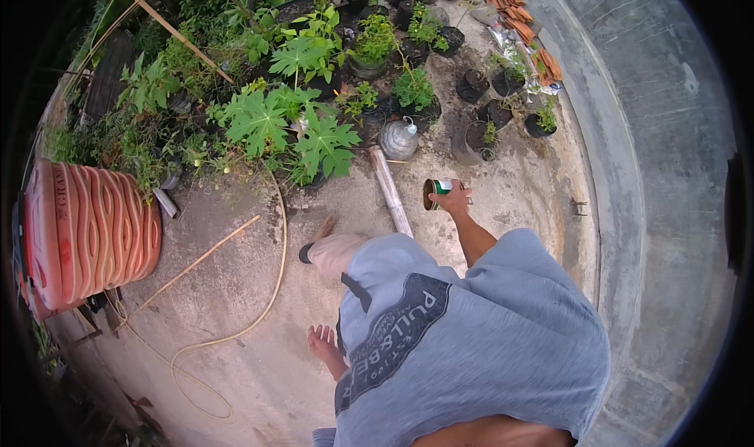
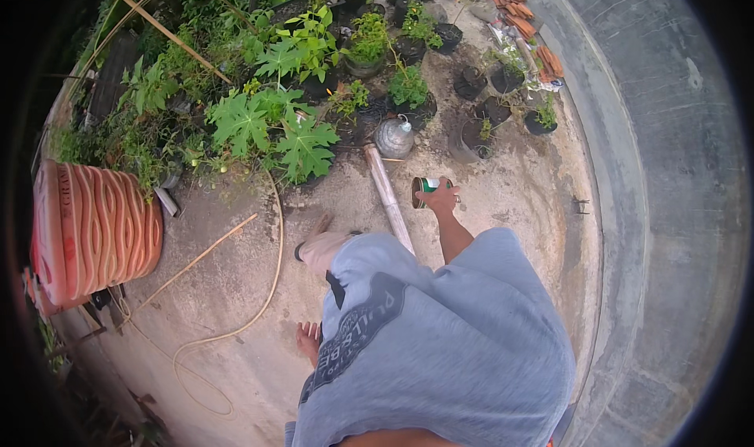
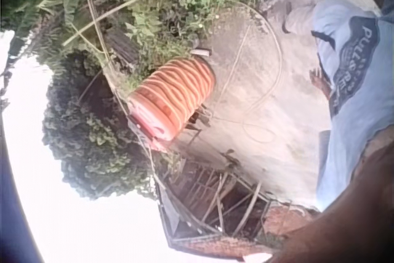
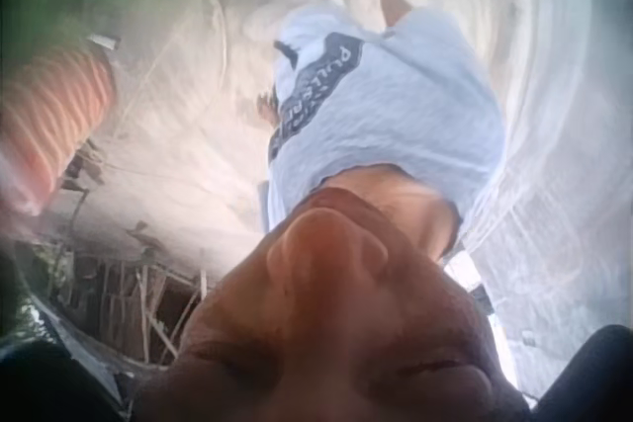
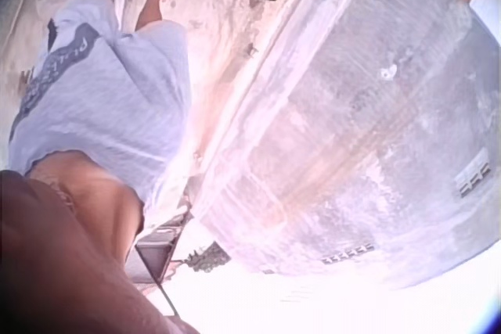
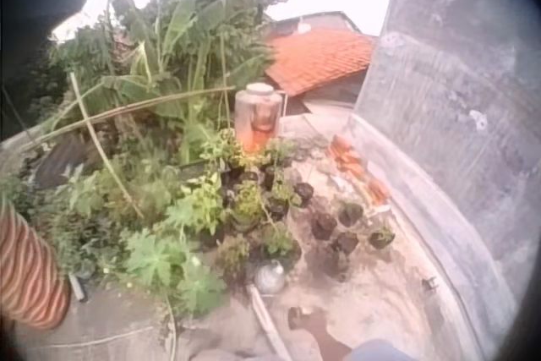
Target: The person scoops water from a large tank using a small can and waters several potted plants in an outdoor area. They repeatedly fill the can and pour water onto the soil of different plants.
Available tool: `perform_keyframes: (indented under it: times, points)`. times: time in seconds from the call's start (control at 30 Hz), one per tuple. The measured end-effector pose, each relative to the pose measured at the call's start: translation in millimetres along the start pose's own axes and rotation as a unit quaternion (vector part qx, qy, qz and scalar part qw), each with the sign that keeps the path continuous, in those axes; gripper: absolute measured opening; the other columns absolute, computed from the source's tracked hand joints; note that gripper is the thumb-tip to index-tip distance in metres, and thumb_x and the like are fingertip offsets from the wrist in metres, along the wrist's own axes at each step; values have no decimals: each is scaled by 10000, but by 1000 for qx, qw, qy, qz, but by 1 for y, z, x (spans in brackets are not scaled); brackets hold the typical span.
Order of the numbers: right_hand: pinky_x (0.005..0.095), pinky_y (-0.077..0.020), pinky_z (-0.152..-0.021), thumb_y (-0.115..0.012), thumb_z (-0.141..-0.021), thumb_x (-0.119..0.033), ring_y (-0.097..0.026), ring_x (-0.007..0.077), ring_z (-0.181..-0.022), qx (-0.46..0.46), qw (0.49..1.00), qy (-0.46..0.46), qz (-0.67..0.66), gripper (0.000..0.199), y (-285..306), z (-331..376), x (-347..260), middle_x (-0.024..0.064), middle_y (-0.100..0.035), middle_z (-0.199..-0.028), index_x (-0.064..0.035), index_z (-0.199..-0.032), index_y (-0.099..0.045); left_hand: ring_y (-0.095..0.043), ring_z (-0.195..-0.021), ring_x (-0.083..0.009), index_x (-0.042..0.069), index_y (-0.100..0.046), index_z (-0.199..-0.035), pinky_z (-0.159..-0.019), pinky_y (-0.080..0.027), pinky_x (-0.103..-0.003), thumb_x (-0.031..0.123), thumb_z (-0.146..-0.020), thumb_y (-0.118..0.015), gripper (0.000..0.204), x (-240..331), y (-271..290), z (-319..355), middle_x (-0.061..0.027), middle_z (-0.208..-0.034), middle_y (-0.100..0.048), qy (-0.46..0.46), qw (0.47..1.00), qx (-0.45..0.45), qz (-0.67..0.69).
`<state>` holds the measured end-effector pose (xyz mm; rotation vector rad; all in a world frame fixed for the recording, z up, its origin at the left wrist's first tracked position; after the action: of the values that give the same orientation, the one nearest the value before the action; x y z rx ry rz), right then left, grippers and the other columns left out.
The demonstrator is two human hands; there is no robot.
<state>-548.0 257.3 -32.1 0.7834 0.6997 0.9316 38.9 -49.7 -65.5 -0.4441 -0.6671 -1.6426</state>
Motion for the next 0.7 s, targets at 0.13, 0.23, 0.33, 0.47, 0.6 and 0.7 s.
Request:
perform_keyframes:
  times: [0.13, 0.23, 0.33, 0.47, 0.6, 0.7]
  points:
    - [512, -401, -967, -839, -546, -518, -404, 478, -1194, -23, 998, 27, 44, 982, -38, 44, -39, 307, -269, -1345, -168, -1346, -390, -612, -979, -282, 29, -470, -1321, -849, -503, -395, 526, -943, -422, 626, 28, 31, -4, -183, -1167, -567, -14, 990, 30, 136]
    - [507, -408, -959, -847, -549, -483, -417, 468, -1180, -37, 989, 95, 105, 1006, -87, 76, -86, 306, -293, -1336, -136, -1366, -374, -628, -936, -265, 40, -477, -1315, -806, -517, -374, 468, -955, -444, 560, -8, 71, -21, -166, -1119, -596, 24, 984, 43, 173]
    - [501, -416, -950, -856, -552, -449, -430, 459, -1166, -65, 970, 160, 171, 1031, -157, 127, -142, 305, -318, -1328, -103, -1385, -357, -643, -879, -244, 56, -511, -1271, -735, -528, -343, 355, -951, -516, 438, -34, 131, 0, -150, -1062, -621, 4, 987, 71, 147]
    - [525, -412, -934, -827, -586, -463, -449, 470, -1148, -103, 914, 326, 219, 993, -260, 221, -267, 273, -317, -1305, -158, -1388, -328, -645, -863, -236, 74, -495, -1267, -691, -532, -354, 306, -941, -539, 403, -92, 190, 49, -149, -1065, -617, 155, 958, 165, 173]
    - [514, -428, -930, -837, -616, -398, -474, 444, -1140, -137, 764, 538, 329, 926, -355, 424, -404, 211, -285, -1325, -203, -1377, -345, -642, -843, -238, 88, -500, -1252, -667, -524, -361, 334, -915, -561, 422, -161, 229, 74, -155, -1065, -617, 146, 858, 301, 389]
    - [462, -425, -960, -831, -625, -437, -454, 399, -1158, -266, 762, 566, 169, 898, -415, 549, -467, 195, -296, -1318, -174, -1356, -380, -647, -859, -258, 70, -495, -1247, -673, -522, -367, 308, -922, -526, 404, -173, 228, 73, -159, -1053, -617, 157, 830, 334, 417]
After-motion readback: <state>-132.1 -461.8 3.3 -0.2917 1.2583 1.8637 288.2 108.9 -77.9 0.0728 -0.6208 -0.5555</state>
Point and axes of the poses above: each hand's wrist, its own z-axis away from the middle knuckle, its own y-axis out of the back of the hand, x = y × z, the point moved 10 cm from there along -z, towards the middle knuckle
